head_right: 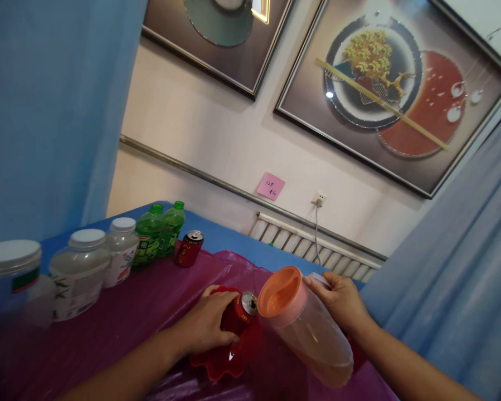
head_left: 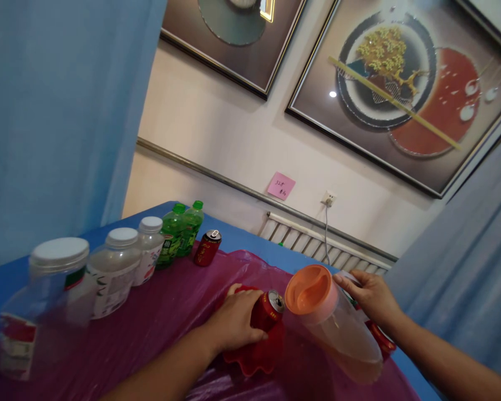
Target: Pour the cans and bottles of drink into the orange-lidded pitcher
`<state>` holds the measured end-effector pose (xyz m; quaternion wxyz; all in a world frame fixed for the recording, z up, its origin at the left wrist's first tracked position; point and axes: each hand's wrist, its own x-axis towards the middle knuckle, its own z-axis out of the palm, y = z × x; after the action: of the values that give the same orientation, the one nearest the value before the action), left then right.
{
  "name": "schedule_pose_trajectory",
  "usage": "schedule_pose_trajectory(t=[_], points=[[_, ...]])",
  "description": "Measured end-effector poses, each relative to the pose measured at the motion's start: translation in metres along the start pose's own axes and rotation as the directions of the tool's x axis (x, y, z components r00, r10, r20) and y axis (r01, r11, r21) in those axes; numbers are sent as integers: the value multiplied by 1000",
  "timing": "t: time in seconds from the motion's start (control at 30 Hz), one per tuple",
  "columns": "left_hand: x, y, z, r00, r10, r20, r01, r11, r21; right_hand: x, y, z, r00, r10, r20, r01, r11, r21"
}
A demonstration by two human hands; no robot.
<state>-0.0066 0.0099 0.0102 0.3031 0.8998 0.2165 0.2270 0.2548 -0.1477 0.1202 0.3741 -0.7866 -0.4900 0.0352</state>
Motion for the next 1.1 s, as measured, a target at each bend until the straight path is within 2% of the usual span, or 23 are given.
schedule_pose_trajectory(t=[1.1], points=[[-1,1,0,1000,-8,8,8,1000,10,-4,-2,-1,1000,6,-3,-6,1000,-15]])
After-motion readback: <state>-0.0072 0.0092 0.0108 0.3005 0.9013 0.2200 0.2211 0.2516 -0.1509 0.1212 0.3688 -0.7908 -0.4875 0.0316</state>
